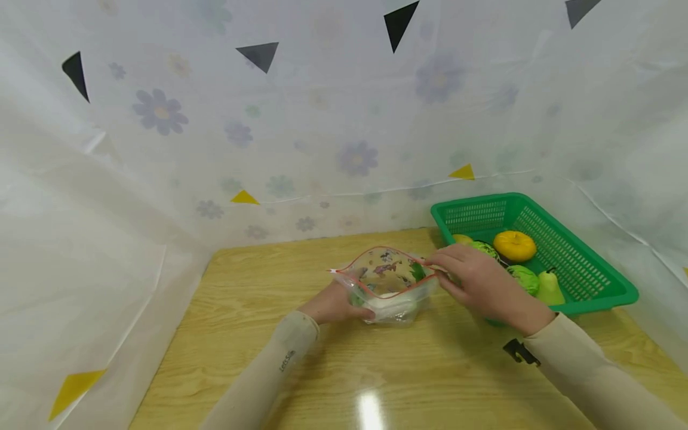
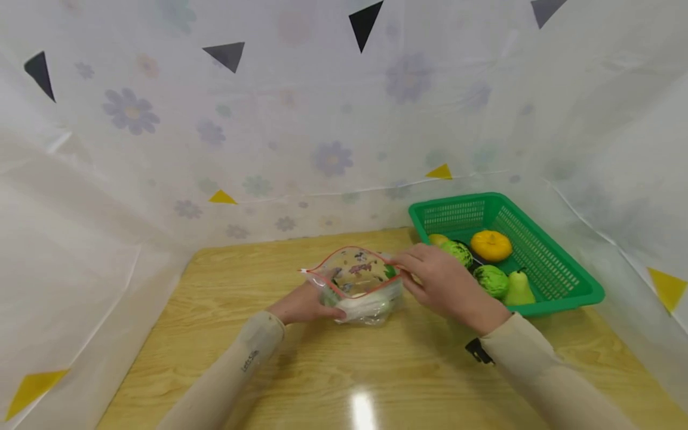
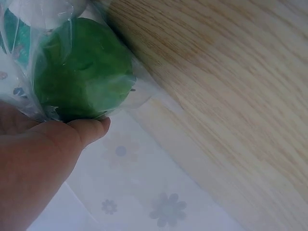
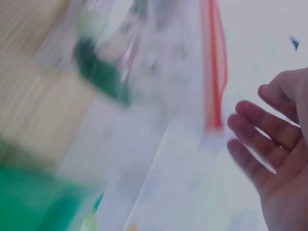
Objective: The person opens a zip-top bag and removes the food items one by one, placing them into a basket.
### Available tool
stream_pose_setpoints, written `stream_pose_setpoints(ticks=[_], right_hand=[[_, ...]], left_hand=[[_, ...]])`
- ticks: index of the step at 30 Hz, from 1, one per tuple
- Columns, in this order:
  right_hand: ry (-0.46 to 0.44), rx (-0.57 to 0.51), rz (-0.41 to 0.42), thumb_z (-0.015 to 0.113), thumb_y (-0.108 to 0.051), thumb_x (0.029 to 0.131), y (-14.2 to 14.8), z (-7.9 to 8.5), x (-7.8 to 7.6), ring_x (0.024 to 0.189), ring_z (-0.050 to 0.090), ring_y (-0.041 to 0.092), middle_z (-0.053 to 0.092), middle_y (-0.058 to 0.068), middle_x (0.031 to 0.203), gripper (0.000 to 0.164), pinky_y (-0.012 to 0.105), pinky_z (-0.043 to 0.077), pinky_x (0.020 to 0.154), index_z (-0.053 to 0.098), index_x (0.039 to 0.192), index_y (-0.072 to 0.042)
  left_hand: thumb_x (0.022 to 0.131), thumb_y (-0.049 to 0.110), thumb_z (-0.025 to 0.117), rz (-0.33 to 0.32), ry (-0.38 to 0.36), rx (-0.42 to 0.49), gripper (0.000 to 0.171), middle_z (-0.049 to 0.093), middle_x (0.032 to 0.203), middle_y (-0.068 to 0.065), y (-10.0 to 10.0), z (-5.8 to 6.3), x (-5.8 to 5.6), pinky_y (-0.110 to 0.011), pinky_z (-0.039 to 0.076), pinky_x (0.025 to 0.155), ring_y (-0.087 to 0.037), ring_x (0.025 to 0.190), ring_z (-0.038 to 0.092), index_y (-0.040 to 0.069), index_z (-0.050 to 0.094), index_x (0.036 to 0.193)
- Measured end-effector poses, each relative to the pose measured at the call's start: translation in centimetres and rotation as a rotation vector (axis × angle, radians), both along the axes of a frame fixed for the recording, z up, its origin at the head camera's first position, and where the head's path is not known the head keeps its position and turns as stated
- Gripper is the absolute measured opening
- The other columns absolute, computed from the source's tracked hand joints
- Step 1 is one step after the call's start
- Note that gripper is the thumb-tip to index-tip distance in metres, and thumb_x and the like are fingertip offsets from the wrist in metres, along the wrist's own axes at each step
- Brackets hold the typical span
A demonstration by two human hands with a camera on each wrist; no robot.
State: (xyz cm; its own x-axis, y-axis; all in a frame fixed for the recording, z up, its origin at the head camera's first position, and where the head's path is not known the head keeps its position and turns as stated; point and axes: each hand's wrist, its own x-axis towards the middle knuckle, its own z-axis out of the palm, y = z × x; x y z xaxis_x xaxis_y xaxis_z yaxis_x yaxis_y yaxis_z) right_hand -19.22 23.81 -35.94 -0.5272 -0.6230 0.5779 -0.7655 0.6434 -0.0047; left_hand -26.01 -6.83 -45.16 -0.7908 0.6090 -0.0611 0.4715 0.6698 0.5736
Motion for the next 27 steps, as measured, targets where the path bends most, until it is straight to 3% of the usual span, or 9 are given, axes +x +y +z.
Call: stream_pose_setpoints(ticks=[1, 5, 10, 15, 18, 22, 24, 27], right_hand=[[-0.031, 0.008, 0.032, 0.068, -0.008, 0.081, -1.0, 0.1, 0.0, 0.091, 0.055, 0.013, 0.065, 0.003, 0.106, 0.031, 0.039, 0.054, 0.071, 0.065, 0.112, -0.01], [-0.123, 0.041, 0.121, 0.062, -0.006, 0.088, -4.5, -0.1, -0.5, 0.09, 0.055, 0.007, 0.065, 0.0, 0.108, 0.027, 0.035, 0.055, 0.072, 0.063, 0.115, -0.013], [-0.226, 0.139, 0.074, 0.055, -0.008, 0.094, -7.9, -1.2, -2.6, 0.089, 0.058, 0.008, 0.068, -0.002, 0.106, 0.023, 0.035, 0.054, 0.077, 0.066, 0.111, -0.016], [-0.4, 0.236, 0.024, 0.056, -0.006, 0.092, -9.7, -3.0, -5.3, 0.076, 0.055, 0.004, 0.069, -0.005, 0.098, 0.023, 0.029, 0.052, 0.066, 0.07, 0.107, -0.016], [-0.528, 0.281, 0.058, 0.057, -0.005, 0.091, -10.3, -4.2, -6.6, 0.07, 0.054, 0.004, 0.068, -0.004, 0.092, 0.022, 0.027, 0.049, 0.06, 0.066, 0.108, -0.014], [-0.623, 0.314, 0.092, 0.058, -0.009, 0.091, -10.7, -5.4, -7.7, 0.066, 0.051, 0.006, 0.062, -0.007, 0.084, 0.017, 0.026, 0.046, 0.057, 0.06, 0.106, -0.017], [-0.638, 0.312, 0.09, 0.058, -0.013, 0.092, -10.9, -5.8, -8.0, 0.066, 0.051, 0.005, 0.061, -0.008, 0.085, 0.018, 0.026, 0.046, 0.058, 0.058, 0.109, -0.018], [-0.679, 0.3, 0.083, 0.059, -0.017, 0.092, -11.0, -6.1, -8.0, 0.064, 0.053, 0.006, 0.062, -0.006, 0.085, 0.034, 0.026, 0.047, 0.056, 0.053, 0.125, -0.016]], left_hand=[[0.071, 0.055, 0.076, 0.0, 0.005, -0.001, 0.038, 0.017, 0.156, -0.004, 0.0, 0.0, 0.0, -0.049, 0.02, 0.111, -0.021, 0.137, 0.005, 0.033, 0.07, 0.101], [0.071, 0.056, 0.076, 0.002, 0.027, 0.005, 0.039, 0.019, 0.155, -0.005, -0.1, 0.1, -0.2, -0.049, 0.024, 0.11, -0.023, 0.137, 0.011, 0.032, 0.07, 0.101], [0.073, 0.054, 0.075, -0.014, 0.047, 0.021, 0.034, 0.022, 0.154, -0.004, 0.0, 0.1, -0.3, -0.049, 0.025, 0.109, -0.021, 0.136, 0.012, 0.032, 0.069, 0.099], [0.074, 0.048, 0.077, -0.047, 0.057, 0.031, 0.032, 0.021, 0.155, -0.003, 0.2, 0.0, -0.2, -0.046, 0.026, 0.109, -0.017, 0.136, 0.012, 0.029, 0.069, 0.098], [0.074, 0.046, 0.079, -0.048, 0.05, 0.045, 0.062, 0.022, 0.155, -0.001, 0.3, 0.0, -0.3, -0.044, 0.032, 0.107, -0.013, 0.134, 0.019, 0.021, 0.058, 0.126], [0.072, 0.043, 0.081, -0.04, 0.036, 0.062, 0.099, 0.025, 0.153, 0.0, 0.3, 0.0, -0.5, -0.04, 0.036, 0.105, -0.009, 0.129, 0.027, 0.017, 0.025, 0.15], [0.072, 0.041, 0.082, -0.04, 0.033, 0.069, 0.099, 0.029, 0.151, 0.001, 0.4, 0.1, -0.6, -0.038, 0.036, 0.104, -0.008, 0.128, 0.029, 0.017, 0.026, 0.15], [0.072, 0.039, 0.082, -0.034, 0.015, 0.064, 0.097, 0.021, 0.155, 0.001, 0.3, 0.1, -0.5, -0.038, 0.033, 0.106, -0.008, 0.131, 0.023, 0.017, 0.028, 0.15]])
